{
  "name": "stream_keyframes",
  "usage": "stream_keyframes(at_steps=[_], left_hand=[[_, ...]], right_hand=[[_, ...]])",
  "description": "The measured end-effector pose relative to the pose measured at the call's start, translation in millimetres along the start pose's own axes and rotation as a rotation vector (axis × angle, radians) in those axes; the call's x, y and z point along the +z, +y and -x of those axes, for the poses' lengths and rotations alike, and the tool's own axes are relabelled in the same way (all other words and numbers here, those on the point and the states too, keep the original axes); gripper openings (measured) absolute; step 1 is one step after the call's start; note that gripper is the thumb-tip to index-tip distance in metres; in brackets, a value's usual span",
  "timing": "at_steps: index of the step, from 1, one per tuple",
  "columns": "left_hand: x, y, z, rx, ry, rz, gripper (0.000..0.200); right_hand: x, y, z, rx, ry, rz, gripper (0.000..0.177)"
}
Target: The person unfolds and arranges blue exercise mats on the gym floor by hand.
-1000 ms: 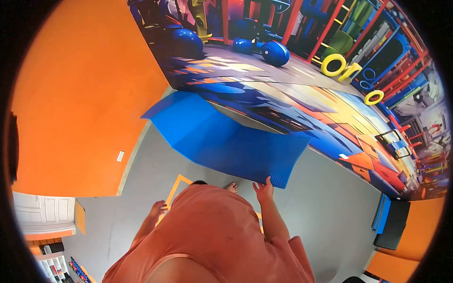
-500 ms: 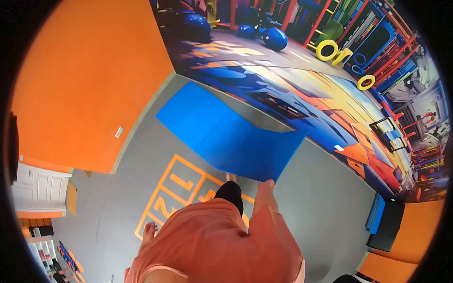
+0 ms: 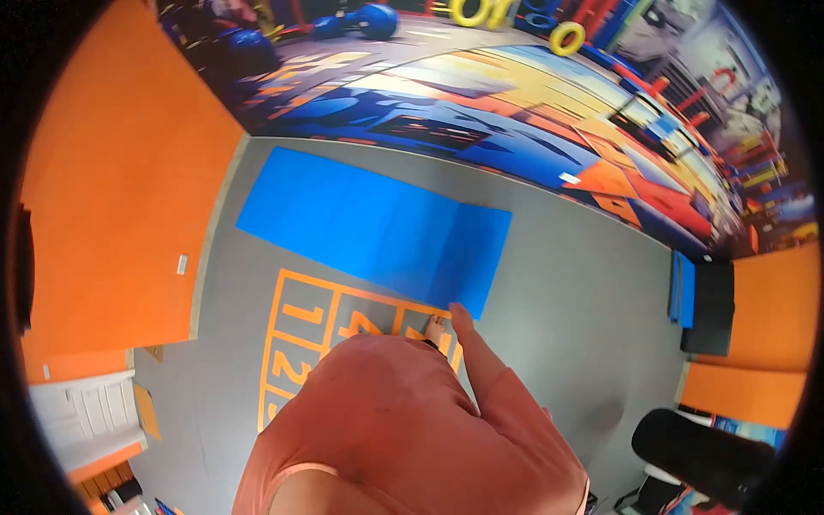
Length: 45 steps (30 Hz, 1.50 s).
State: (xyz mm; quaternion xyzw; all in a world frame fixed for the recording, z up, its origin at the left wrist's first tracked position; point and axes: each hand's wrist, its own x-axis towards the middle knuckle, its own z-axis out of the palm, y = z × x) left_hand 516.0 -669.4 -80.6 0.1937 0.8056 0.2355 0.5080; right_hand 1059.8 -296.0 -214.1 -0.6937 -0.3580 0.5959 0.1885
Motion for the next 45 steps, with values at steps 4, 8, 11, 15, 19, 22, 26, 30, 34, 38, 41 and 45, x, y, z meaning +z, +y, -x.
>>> stream_keyframes(at_steps=[4, 8, 11, 15, 19, 22, 26, 30, 34, 38, 41, 45], left_hand=[[35, 34, -100, 0.296, -0.027, -0.076, 0.042], [61, 206, -113, 0.415, 0.034, -0.056, 0.034], [102, 279, -131, 0.443, -0.004, 0.122, 0.022], [183, 312, -117, 0.332, -0.243, 0.036, 0.03], [256, 311, -92, 0.299, -0.46, -0.095, 0.037], [294, 314, -77, 0.216, -0.488, -0.128, 0.039], [324, 327, -75, 0.204, -0.51, -0.086, 0.042], [334, 339, -92, 0.223, -0.503, -0.086, 0.046], [334, 357, -98, 0.243, -0.482, -0.131, 0.046], [328, 353, -113, 0.206, -0.446, -0.122, 0.044], [319, 337, -134, 0.141, -0.477, -0.062, 0.043], [314, 340, -165, 0.157, -0.45, -0.129, 0.035]], right_hand=[[-69, -57, 80, -0.236, -0.114, 0.137, 0.053], [-151, 52, 91, -0.172, 0.163, 0.007, 0.046], [-214, 203, 94, 0.092, 0.365, 0.163, 0.035], [-270, 368, 136, 0.331, 0.27, 0.145, 0.033], [-281, 272, 238, 0.712, 0.431, -0.34, 0.038], [-271, 247, 246, 0.73, 0.425, -0.334, 0.043], [-249, 213, 217, 0.516, 0.39, -0.408, 0.036], [-222, 204, 171, -0.113, 0.239, -0.045, 0.036], [-214, 141, 181, 0.039, 0.204, -0.198, 0.042], [-220, 154, 168, 0.17, 0.225, -0.099, 0.039], [-227, 160, 171, 0.276, 0.275, -0.186, 0.037], [-230, 166, 166, 0.357, 0.352, -0.274, 0.034]])
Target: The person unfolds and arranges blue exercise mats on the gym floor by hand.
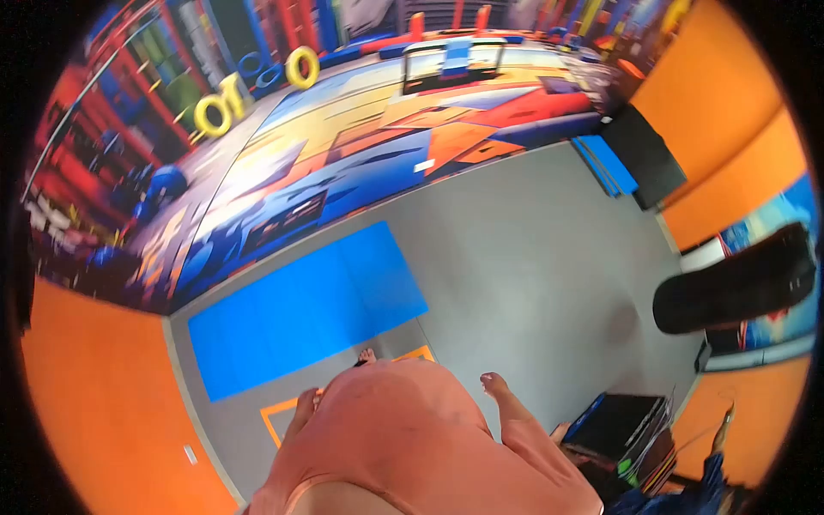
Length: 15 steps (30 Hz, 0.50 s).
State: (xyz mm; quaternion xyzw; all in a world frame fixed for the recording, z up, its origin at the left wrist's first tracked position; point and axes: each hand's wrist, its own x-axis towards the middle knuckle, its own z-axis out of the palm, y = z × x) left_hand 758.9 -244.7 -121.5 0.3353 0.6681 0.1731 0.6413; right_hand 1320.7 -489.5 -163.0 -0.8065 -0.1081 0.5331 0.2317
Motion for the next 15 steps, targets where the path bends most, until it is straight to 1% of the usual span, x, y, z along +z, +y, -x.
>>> stream_keyframes(at_steps=[1, 2, 3, 4, 5, 7, 8, 9, 10, 11, 12, 13, 14, 15], left_hand=[[-10, -10, -20, 0.046, -0.008, -0.049, 0.03], [-15, -4, -30, 0.096, -0.042, -0.122, 0.027], [-20, 3, -38, 0.148, -0.077, -0.198, 0.028], [-29, -4, -53, 0.34, -0.094, -0.427, 0.029], [-31, 2, -73, 0.539, -0.107, -0.647, 0.032], [-27, 35, -73, 0.336, -0.172, -0.474, 0.03], [-21, 50, -85, 0.349, -0.206, -0.501, 0.03], [-17, 59, -96, 0.221, -0.296, -0.412, 0.03], [-13, 66, -105, 0.085, -0.378, -0.325, 0.03], [-8, 81, -112, 0.088, -0.403, -0.352, 0.03], [3, 102, -118, 0.142, -0.418, -0.62, 0.03], [18, 121, -125, 0.202, -0.426, -0.887, 0.03], [38, 137, -130, 0.212, -0.446, -0.908, 0.03], [59, 149, -139, 0.315, -0.44, -0.929, 0.031]], right_hand=[[1, -2, -1, 0.055, -0.009, -0.012, 0.034], [6, 0, -14, 0.053, 0.024, -0.063, 0.034], [16, 8, -31, 0.021, 0.039, 0.032, 0.034], [25, 11, -37, -0.004, 0.056, 0.128, 0.035], [31, -8, -22, 0.003, 0.09, 0.077, 0.035], [49, -56, 15, -0.13, 0.183, 0.199, 0.037], [61, -65, 13, -0.16, 0.167, 0.115, 0.039], [72, -72, 12, -0.191, 0.148, 0.036, 0.041], [81, -75, 17, -0.174, 0.169, 0.01, 0.041], [86, -91, 37, -0.221, 0.149, -0.042, 0.042], [87, -108, 57, -0.273, 0.13, -0.09, 0.043], [89, -115, 70, -0.225, 0.154, -0.033, 0.043], [90, -108, 73, -0.226, 0.187, -0.012, 0.044], [92, -99, 80, -0.227, 0.221, 0.011, 0.044]])
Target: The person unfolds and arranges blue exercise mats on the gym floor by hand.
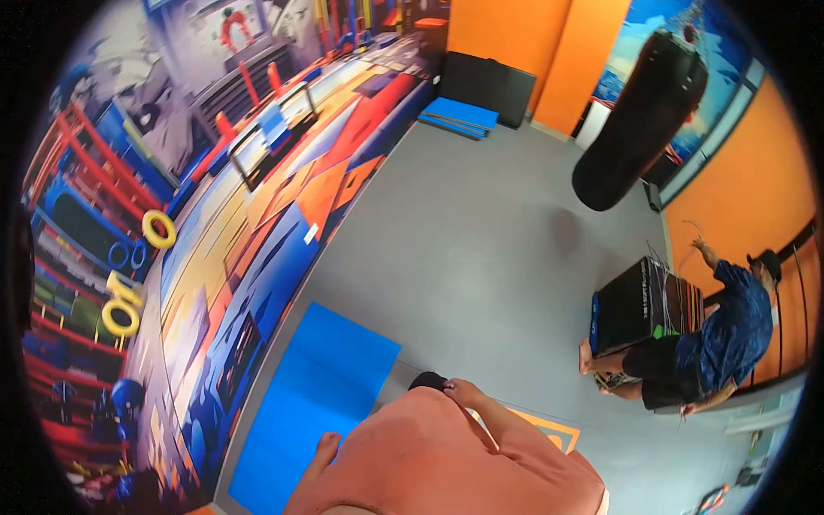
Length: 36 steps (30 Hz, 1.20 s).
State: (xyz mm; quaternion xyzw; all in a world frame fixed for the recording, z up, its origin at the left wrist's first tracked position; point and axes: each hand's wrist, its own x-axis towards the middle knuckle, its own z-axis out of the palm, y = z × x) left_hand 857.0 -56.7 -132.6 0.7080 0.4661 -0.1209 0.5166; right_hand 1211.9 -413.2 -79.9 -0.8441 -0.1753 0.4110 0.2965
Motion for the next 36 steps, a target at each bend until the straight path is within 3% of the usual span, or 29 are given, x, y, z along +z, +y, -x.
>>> stream_keyframes(at_steps=[2, 4, 7, 11, 14, 16, 17, 19, 20, 22, 26, 28, 31, 32, 36], left_hand=[[-1, 42, -38, 0.1, 0.031, -0.06, 0.034], [2, 108, -67, 0.195, -0.082, -0.06, 0.041], [22, 211, -96, 0.259, -0.174, -0.051, 0.041], [73, 265, -171, 0.224, -0.28, -0.119, 0.043], [96, 293, -208, 0.293, -0.376, -0.339, 0.047], [101, 317, -221, 0.159, -0.435, -0.66, 0.051], [103, 330, -228, 0.16, -0.439, -0.672, 0.051], [109, 352, -240, 0.091, -0.452, -0.569, 0.054], [110, 362, -248, 0.087, -0.461, -0.578, 0.054], [117, 375, -265, 0.049, -0.324, -0.541, 0.053], [128, 389, -310, 0.021, -0.329, -0.394, 0.052], [124, 424, -313, -0.095, -0.55, -0.458, 0.054], [121, 459, -339, -0.037, -0.497, -0.684, 0.054], [108, 422, -358, -0.027, -0.487, -0.672, 0.054], [135, 503, -439, -0.11, -0.422, -0.653, 0.054]], right_hand=[[-5, 22, 11, 0.186, 0.014, -0.093, 0.043], [10, 107, 6, 0.112, 0.198, 0.014, 0.042], [9, 202, 14, 0.391, 0.19, -0.234, 0.041], [-16, 276, 27, 0.667, 0.156, -0.484, 0.04], [-67, 254, 35, 0.846, 0.214, -0.652, 0.041], [-100, 250, 20, 0.808, 0.259, -0.768, 0.042], [-113, 252, 6, 0.811, 0.26, -0.781, 0.042], [-135, 266, -26, 0.569, 0.403, -0.794, 0.042], [-146, 268, -38, 0.58, 0.403, -0.801, 0.042], [-184, 253, -73, 0.534, 0.427, -0.74, 0.041], [-256, 221, -159, 0.359, 0.34, -0.534, 0.044], [-312, 183, -199, 0.331, 0.316, -0.533, 0.046], [-399, 129, -245, 0.288, 0.335, -0.503, 0.048], [-424, 116, -262, 0.279, 0.378, -0.482, 0.049], [-495, 117, -307, 0.224, 0.463, -0.449, 0.046]])
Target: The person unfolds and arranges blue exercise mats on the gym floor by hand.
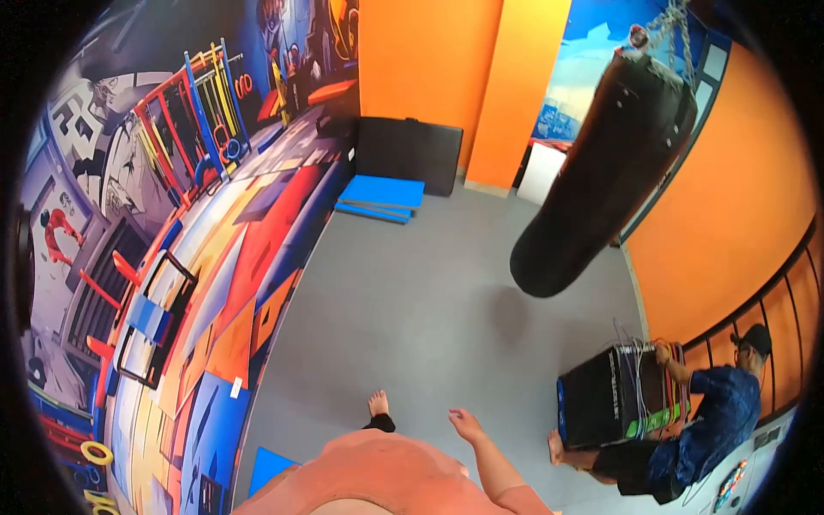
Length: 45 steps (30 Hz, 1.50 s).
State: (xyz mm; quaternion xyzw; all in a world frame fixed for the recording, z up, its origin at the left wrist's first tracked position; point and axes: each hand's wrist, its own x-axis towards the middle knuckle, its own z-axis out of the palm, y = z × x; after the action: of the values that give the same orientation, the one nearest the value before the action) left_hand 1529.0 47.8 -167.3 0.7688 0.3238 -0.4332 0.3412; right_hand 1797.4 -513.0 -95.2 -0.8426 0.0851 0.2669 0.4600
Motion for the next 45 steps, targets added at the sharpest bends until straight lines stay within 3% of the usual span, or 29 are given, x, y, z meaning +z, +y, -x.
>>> stream_keyframes(at_steps=[2, 4, 6, 7, 8, 11, 13, 16, 19, 22, 26, 28, 31, 34, 36, 37, 38, 39, 40, 41, 42, 43, 45], left_hand=[[-44, 50, -24, -0.032, 0.05, -0.006, 0.054], [-91, 107, -61, -0.015, -0.086, -0.147, 0.059], [-133, 157, -109, 0.175, -0.156, -0.027, 0.061], [-156, 203, -93, 0.262, 0.095, -0.21, 0.059], [-166, 227, -133, 0.288, 0.167, -0.181, 0.055], [-228, 375, -85, 0.589, 0.254, -0.102, 0.05], [-248, 459, -71, 0.718, 0.184, 0.034, 0.046], [-274, 557, -40, 0.903, 0.02, 0.134, 0.045], [-299, 615, -47, 0.906, -0.118, 0.037, 0.046], [-316, 621, -119, 0.841, -0.003, -0.133, 0.048], [-347, 548, -233, 0.448, 0.116, -0.307, 0.055], [-359, 490, -276, 0.154, 0.032, -0.427, 0.058], [-367, 435, -256, -0.046, 0.192, -0.127, 0.056], [-363, 446, -229, -0.151, 0.262, 0.023, 0.051], [-352, 457, -225, -0.272, 0.193, 0.204, 0.056], [-342, 470, -227, -0.285, 0.178, 0.201, 0.056], [-325, 480, -246, -0.267, 0.18, 0.396, 0.051], [-316, 494, -260, -0.248, 0.18, 0.589, 0.048], [-314, 510, -267, -0.258, 0.165, 0.578, 0.048], [-314, 529, -275, -0.102, 0.049, 0.508, 0.049], [-318, 547, -286, 0.056, -0.067, 0.442, 0.049], [-317, 551, -310, 0.057, -0.077, 0.435, 0.049], [-336, 572, -345, 0.062, -0.06, 0.387, 0.049]], right_hand=[[-19, 27, -28, 0.075, 0.005, 0.0, 0.043], [-36, 32, -44, 0.245, 0.023, -0.037, 0.038], [-56, 26, -39, 0.364, 0.062, -0.052, 0.037], [-62, 24, -39, 0.401, 0.06, -0.033, 0.039], [-69, 14, -38, 0.421, 0.052, -0.025, 0.039], [-67, -11, -31, 0.515, 0.147, -0.051, 0.034], [-61, -24, -41, 0.494, 0.215, -0.281, 0.029], [-42, -21, -74, 0.571, 0.107, -0.292, 0.025], [-50, -31, -122, 0.565, 0.095, -0.298, 0.024], [-69, -43, -185, 0.534, 0.083, -0.297, 0.024], [-128, -68, -281, 0.469, 0.063, -0.262, 0.023], [-161, -89, -340, 0.426, 0.056, -0.244, 0.023], [-206, -123, -432, 0.366, 0.043, -0.219, 0.022], [-253, -137, -523, 0.312, 0.162, -0.277, 0.03], [-276, -135, -591, 0.267, 0.105, -0.157, 0.023], [-291, -173, -613, 0.382, -0.021, -0.077, 0.021], [-307, -210, -638, 0.493, -0.143, -0.001, 0.019], [-316, -213, -681, 0.396, -0.264, -0.088, 0.018], [-325, -234, -716, 0.308, -0.313, -0.041, 0.022], [-329, -251, -750, 0.198, -0.323, -0.262, 0.023], [-334, -269, -791, 0.125, -0.208, -0.153, 0.023], [-341, -326, -795, 0.022, -0.038, -0.078, 0.031], [-360, -390, -830, -0.192, 0.084, 0.079, 0.04]])
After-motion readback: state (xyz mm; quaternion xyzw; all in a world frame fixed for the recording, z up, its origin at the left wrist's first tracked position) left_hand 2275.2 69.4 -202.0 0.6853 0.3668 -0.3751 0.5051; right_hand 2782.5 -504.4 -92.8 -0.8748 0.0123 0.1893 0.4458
